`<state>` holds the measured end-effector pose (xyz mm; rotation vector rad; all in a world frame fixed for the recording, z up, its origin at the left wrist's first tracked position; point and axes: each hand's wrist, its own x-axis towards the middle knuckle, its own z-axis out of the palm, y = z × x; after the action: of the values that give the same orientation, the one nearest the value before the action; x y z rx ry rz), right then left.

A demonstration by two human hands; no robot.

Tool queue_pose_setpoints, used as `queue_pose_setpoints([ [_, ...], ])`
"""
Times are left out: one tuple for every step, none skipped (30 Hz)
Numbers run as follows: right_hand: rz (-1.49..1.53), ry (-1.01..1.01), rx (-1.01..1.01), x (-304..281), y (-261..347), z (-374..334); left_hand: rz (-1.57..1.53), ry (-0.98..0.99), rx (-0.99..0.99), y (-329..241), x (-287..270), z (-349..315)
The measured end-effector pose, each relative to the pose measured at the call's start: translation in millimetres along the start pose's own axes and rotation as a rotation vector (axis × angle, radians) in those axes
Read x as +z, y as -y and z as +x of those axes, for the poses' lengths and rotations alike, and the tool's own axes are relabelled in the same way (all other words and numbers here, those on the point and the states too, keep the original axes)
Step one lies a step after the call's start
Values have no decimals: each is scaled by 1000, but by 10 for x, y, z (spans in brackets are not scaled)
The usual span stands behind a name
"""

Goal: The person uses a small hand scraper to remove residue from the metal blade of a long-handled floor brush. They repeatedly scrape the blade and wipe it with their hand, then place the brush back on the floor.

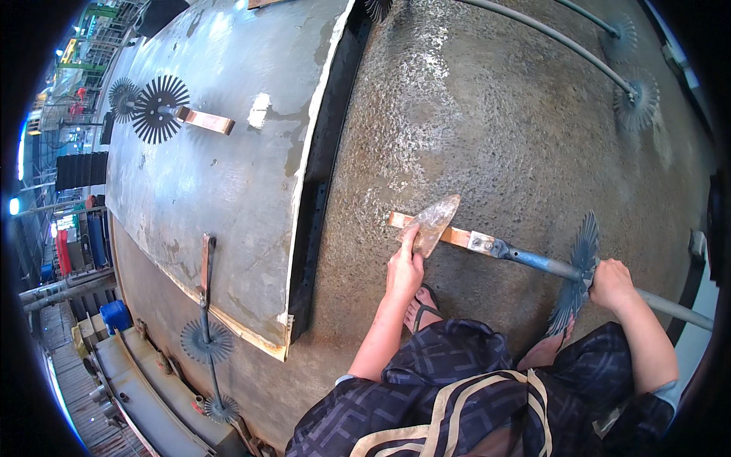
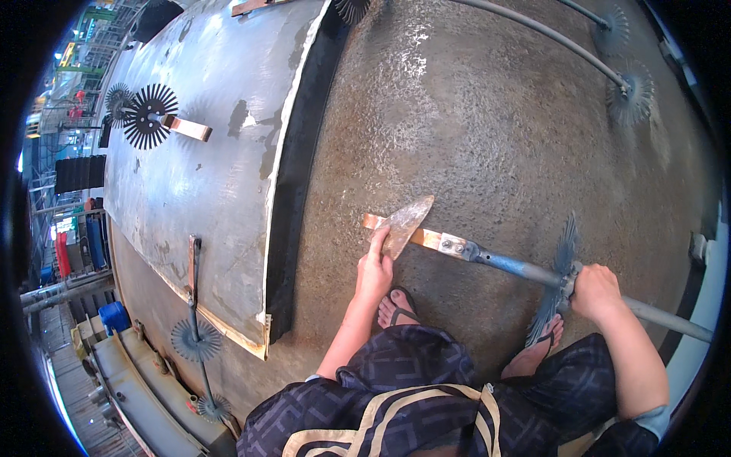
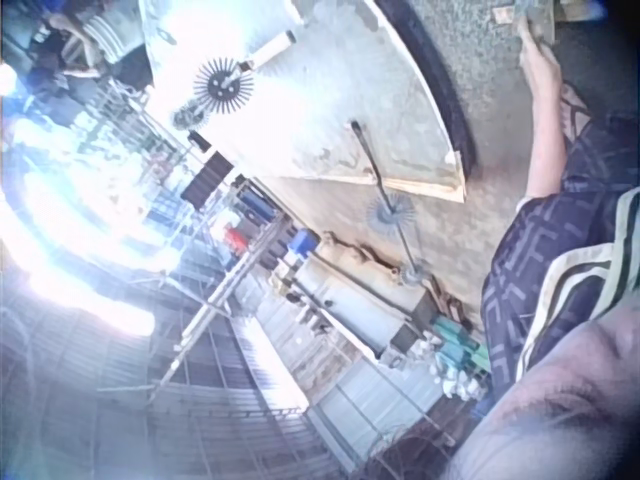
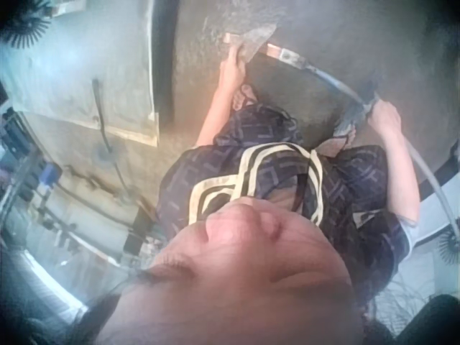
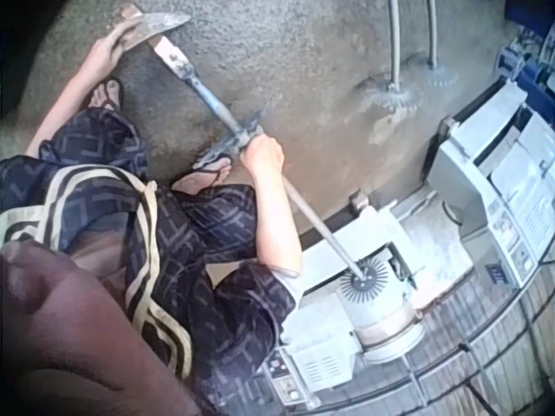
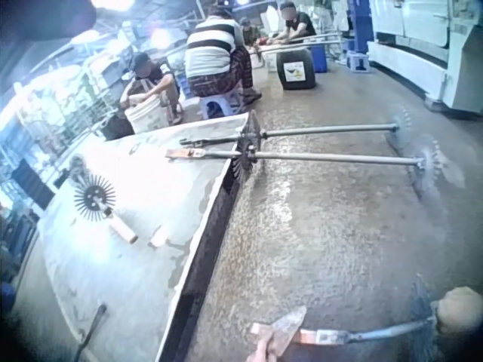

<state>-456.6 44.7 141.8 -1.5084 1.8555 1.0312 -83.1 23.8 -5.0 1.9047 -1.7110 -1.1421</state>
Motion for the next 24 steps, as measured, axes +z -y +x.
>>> queue_pose_setpoints([
  [-4,-6,-11,6,-7,10,-23,-59,-11,18,1,-26],
  [-5,-11,-17,22,-15,15,-46,-113,-20,41,7,-65],
  [-4,-17,-18,39,-27,29,-70,-168,-29,63,6,-104],
  [-2,-23,-20,56,-39,49,-126,-272,17,88,-17,-134],
  [0,-28,-19,68,-44,48,-161,-312,-62,234,12,-144],
  [10,-16,-17,65,-42,51,-193,-356,-146,355,22,-149],
  [19,-4,-16,58,-37,52,-252,-354,-213,458,29,-174],
  [28,7,-17,44,-22,61,-221,-354,-195,513,21,-201],
  [39,32,-3,20,0,64,-190,-354,-179,560,10,-227],
  [50,57,12,-9,29,63,-209,-320,-208,579,26,-285],
  [61,83,26,-24,47,69,-227,-287,-239,522,5,-328],
  [59,98,30,-17,58,78,-279,-225,-320,327,-67,-373],
  [57,114,34,-4,67,84,-273,-152,-377,211,-117,-390],
  [52,128,34,-6,71,79,-227,-195,-302,246,-118,-396],
  [50,122,43,-20,76,70,-180,-237,-226,326,-108,-390],
  [48,116,53,-41,82,52,-117,-291,-180,400,-101,-345],
  [48,111,64,-55,96,39,-52,-344,-133,391,-126,-277],
  [55,135,65,-83,101,32,-124,-286,-312,378,-172,-214],
  [61,159,66,-122,100,31,-58,-308,-257,313,-175,-246],
  [71,177,69,-153,100,44,8,-332,-196,221,-175,-254],
  [65,147,54,-115,75,64,-15,-255,-200,65,-175,-312],
  [58,117,39,-39,30,104,-38,-178,-205,-44,-163,-359],
  [50,84,22,12,-15,114,-65,-186,-216,-11,-135,-377],
  [62,82,20,28,-26,111,-117,-206,-258,77,-126,-343],
])
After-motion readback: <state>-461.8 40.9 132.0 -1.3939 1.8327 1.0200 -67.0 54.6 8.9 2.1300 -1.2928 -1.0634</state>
